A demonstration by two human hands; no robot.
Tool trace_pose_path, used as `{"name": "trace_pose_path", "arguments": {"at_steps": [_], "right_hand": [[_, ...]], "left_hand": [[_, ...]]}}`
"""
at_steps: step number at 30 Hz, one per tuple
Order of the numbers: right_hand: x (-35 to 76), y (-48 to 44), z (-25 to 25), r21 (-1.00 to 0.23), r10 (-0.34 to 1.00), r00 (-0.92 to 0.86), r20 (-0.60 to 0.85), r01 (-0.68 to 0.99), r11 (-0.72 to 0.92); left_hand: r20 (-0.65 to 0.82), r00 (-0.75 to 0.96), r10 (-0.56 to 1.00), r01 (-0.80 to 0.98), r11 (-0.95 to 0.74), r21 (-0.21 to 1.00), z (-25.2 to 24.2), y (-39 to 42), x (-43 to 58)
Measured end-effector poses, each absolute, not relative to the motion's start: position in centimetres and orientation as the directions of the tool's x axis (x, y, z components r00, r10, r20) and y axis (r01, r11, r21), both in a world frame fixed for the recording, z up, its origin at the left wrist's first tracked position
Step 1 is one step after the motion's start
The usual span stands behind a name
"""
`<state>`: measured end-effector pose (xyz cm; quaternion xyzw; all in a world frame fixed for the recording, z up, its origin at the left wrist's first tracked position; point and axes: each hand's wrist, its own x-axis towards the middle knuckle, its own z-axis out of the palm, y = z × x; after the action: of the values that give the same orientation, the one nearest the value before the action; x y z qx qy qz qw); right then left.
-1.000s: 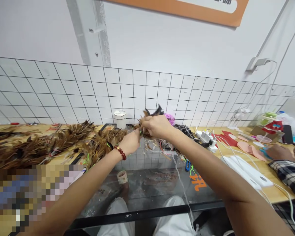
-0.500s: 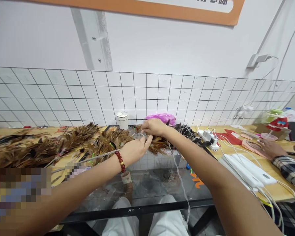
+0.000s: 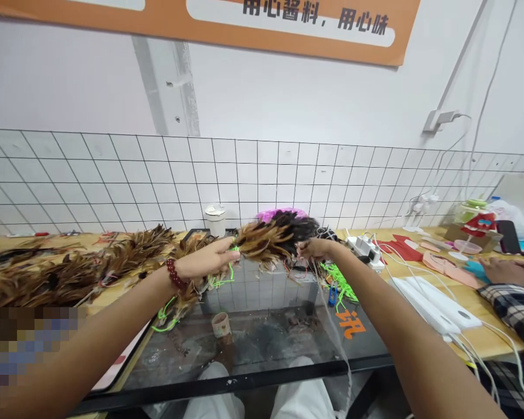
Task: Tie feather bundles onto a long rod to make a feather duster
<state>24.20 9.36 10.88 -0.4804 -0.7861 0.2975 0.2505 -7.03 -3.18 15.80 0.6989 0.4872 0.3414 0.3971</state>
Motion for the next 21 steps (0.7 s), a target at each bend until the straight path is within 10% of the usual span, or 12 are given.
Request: {"name": "trace_pose_path", "arguments": {"at_steps": [5, 11, 14, 21], "right_hand": [[23.4, 7.5, 9.9, -0.758, 0.786, -0.542, -0.296, 0.634, 0.152], [14.0, 4.4, 12.7, -0.995, 0.758, -0.644, -0.102, 0.067, -0.077], [10.9, 3.4, 12.6, -0.974, 0.656, -0.740, -0.148, -0.007, -0.228], [8.7, 4.8, 8.6, -0.983, 0.899, -0.427, -0.098, -0.099, -0.154]], "left_hand": [[-0.071, 0.328, 0.942, -0.122, 0.116, 0.986, 16.8, -2.1, -7.0], [-0.027, 0.369, 0.929, -0.318, 0.153, 0.936, 16.2, -0.7, -5.8], [-0.020, 0.325, 0.945, -0.353, 0.141, 0.925, 14.9, -0.3, -6.3], [0.075, 0.068, 0.995, -0.196, -0.060, 0.979, 11.2, -0.4, -7.0]]}}
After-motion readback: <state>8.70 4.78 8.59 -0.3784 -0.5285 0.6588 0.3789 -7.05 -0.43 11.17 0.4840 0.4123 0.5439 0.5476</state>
